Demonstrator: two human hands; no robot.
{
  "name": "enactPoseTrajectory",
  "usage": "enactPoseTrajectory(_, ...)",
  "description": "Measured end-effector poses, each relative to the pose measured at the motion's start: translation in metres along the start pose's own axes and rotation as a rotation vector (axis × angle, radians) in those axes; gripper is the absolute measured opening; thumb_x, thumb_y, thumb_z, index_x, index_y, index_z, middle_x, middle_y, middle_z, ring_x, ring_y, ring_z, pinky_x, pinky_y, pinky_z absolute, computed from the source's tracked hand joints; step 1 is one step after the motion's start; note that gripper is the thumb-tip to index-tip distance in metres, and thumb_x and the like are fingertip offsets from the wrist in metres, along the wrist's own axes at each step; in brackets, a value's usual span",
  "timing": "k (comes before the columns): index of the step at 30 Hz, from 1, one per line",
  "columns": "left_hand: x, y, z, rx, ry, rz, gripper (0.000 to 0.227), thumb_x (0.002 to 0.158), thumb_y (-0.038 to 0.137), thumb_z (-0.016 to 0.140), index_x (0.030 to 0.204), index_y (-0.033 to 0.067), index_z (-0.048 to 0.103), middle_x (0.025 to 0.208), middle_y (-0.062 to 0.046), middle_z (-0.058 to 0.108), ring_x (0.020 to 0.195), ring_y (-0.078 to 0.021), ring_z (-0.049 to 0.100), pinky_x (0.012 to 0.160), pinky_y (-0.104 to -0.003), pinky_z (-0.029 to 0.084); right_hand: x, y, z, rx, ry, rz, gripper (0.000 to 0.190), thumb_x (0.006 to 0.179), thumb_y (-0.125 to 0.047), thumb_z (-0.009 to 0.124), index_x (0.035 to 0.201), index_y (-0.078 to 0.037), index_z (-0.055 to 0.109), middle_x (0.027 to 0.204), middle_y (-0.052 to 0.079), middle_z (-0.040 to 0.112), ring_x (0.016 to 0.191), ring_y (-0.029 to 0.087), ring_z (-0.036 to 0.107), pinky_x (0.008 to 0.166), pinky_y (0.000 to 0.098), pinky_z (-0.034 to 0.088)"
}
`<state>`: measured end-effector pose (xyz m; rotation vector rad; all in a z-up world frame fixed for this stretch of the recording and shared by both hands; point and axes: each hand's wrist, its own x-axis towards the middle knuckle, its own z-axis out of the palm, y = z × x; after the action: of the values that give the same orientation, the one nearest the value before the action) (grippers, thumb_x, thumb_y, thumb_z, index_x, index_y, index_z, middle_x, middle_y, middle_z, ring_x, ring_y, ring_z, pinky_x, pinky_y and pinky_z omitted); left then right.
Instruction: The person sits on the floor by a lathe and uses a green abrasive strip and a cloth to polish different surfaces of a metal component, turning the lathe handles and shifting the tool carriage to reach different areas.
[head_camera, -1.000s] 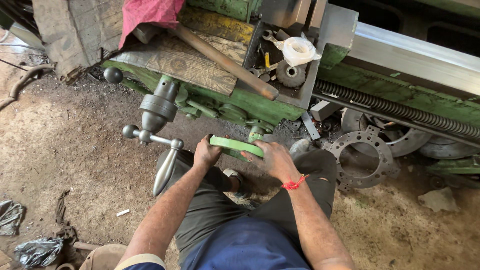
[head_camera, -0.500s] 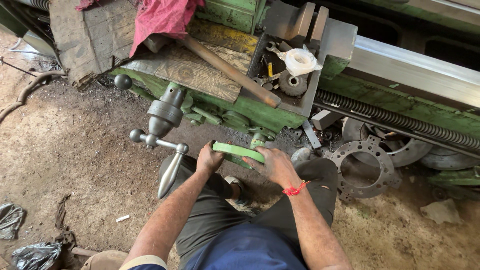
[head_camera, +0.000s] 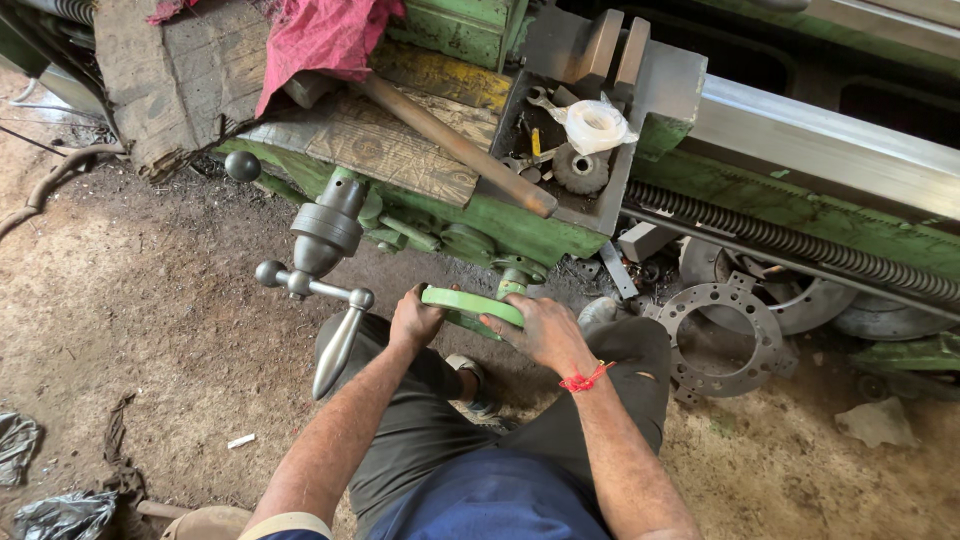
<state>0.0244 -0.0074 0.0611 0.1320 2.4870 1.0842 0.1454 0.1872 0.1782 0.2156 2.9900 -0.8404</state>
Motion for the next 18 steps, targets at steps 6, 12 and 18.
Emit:
enactPoseTrajectory(6,0.0027,-0.0047,0.0021,-0.017,-0.007,0.003,0.069,0.083,0.067,0.066,0.100,0.0005,0.068,0.101,-0.024,0.075,0.103,-0.0424,0.071,0.090,-0.048,0.054,0.0005,0.0018,0.0027,0.002,0.011,-0.020,0.052,0.089,-0.062,0.065,0.099,-0.011,0.076,0.073,0.017,0.072,0.072,0.038,0.072,0.067,0.0503,0.055)
enactPoseTrajectory(12,0.0067,-0.0093,0.0063,0.013,0.032,0.030,0.067,0.083,0.065,0.067,0.105,0.0018,0.068,0.105,-0.027,0.072,0.108,-0.0470,0.066,0.090,-0.051,0.053,0.0021,0.0013,0.0032,-0.007,-0.006,-0.009,0.053,0.088,-0.062,0.065,0.098,-0.011,0.076,0.071,0.017,0.072,0.070,0.039,0.071,0.066,0.0507,0.055)
enactPoseTrajectory(18,0.0055,-0.0084,0.0053,0.001,0.024,0.028,0.066,0.084,0.065,0.067,0.104,0.0015,0.069,0.102,-0.027,0.073,0.107,-0.0467,0.067,0.089,-0.051,0.053,0.0022,0.0002,0.0035,-0.017,0.013,-0.024,0.054,0.089,-0.062,0.065,0.097,-0.010,0.076,0.072,0.017,0.072,0.070,0.038,0.071,0.066,0.0503,0.055)
